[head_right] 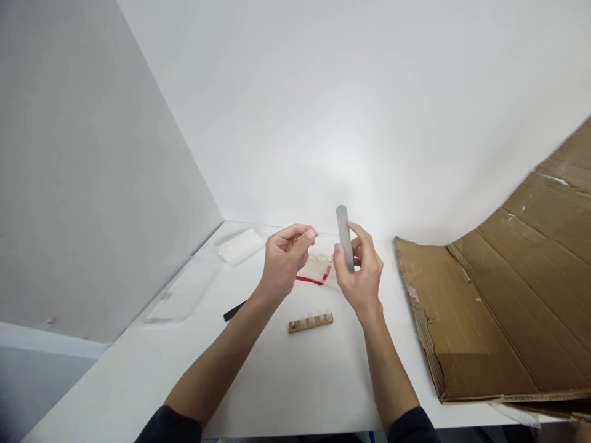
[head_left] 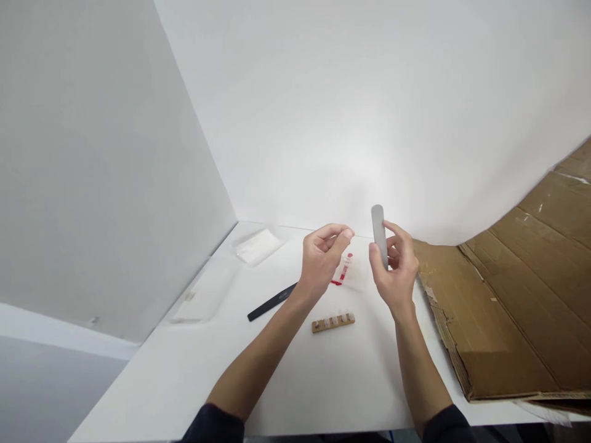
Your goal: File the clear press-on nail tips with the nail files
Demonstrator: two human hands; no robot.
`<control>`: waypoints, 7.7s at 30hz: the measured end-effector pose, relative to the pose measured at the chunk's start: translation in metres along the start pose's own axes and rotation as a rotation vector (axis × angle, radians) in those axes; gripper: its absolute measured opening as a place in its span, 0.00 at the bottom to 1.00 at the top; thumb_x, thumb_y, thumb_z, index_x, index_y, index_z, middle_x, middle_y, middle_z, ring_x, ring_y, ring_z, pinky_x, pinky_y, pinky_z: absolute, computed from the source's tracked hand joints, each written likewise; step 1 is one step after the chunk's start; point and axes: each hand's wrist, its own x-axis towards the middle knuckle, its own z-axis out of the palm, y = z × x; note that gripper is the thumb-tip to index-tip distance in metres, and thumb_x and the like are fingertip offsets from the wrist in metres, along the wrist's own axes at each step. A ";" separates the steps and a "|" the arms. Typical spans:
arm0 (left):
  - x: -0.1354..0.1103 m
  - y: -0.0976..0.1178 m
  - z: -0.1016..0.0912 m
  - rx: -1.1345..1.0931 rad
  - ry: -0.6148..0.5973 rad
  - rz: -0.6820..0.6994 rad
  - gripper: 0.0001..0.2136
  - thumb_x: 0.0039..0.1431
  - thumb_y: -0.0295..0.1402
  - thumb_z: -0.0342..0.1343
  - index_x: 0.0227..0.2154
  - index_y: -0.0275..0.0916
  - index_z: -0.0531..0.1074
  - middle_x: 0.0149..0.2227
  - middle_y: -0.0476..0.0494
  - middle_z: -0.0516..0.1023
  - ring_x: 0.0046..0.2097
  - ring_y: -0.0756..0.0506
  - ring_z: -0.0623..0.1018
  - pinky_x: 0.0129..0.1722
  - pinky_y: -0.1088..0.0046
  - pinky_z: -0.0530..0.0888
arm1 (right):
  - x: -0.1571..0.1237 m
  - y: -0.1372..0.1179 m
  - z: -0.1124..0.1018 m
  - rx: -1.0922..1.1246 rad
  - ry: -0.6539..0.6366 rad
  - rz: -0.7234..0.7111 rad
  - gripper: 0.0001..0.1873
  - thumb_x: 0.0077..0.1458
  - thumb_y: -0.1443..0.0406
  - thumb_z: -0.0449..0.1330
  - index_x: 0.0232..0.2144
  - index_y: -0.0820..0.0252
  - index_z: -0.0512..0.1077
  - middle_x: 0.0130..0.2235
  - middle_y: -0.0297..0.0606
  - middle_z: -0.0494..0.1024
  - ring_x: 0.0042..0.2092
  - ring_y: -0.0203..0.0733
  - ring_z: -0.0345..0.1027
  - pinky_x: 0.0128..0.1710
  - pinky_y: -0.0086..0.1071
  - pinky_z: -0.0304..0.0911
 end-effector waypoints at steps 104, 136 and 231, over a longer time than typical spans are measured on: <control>-0.002 0.011 0.002 -0.203 -0.176 -0.373 0.19 0.53 0.41 0.71 0.24 0.37 0.66 0.22 0.59 0.55 0.21 0.58 0.46 0.16 0.84 0.49 | 0.004 -0.004 -0.019 -0.025 -0.009 -0.108 0.23 0.64 0.69 0.62 0.60 0.48 0.72 0.30 0.27 0.70 0.27 0.34 0.62 0.27 0.29 0.68; 0.000 0.008 0.001 -0.119 -0.079 -0.258 0.19 0.54 0.44 0.70 0.24 0.38 0.68 0.20 0.60 0.48 0.22 0.57 0.44 0.18 0.79 0.45 | 0.004 -0.014 -0.018 0.008 -0.044 0.113 0.20 0.64 0.66 0.60 0.57 0.51 0.71 0.28 0.24 0.66 0.24 0.33 0.60 0.23 0.28 0.61; -0.001 -0.003 0.002 0.120 0.132 0.136 0.10 0.56 0.39 0.68 0.26 0.39 0.77 0.18 0.55 0.60 0.22 0.53 0.61 0.20 0.74 0.59 | 0.001 -0.007 -0.003 0.123 -0.128 0.067 0.18 0.65 0.65 0.61 0.57 0.51 0.72 0.27 0.24 0.66 0.23 0.33 0.56 0.24 0.30 0.58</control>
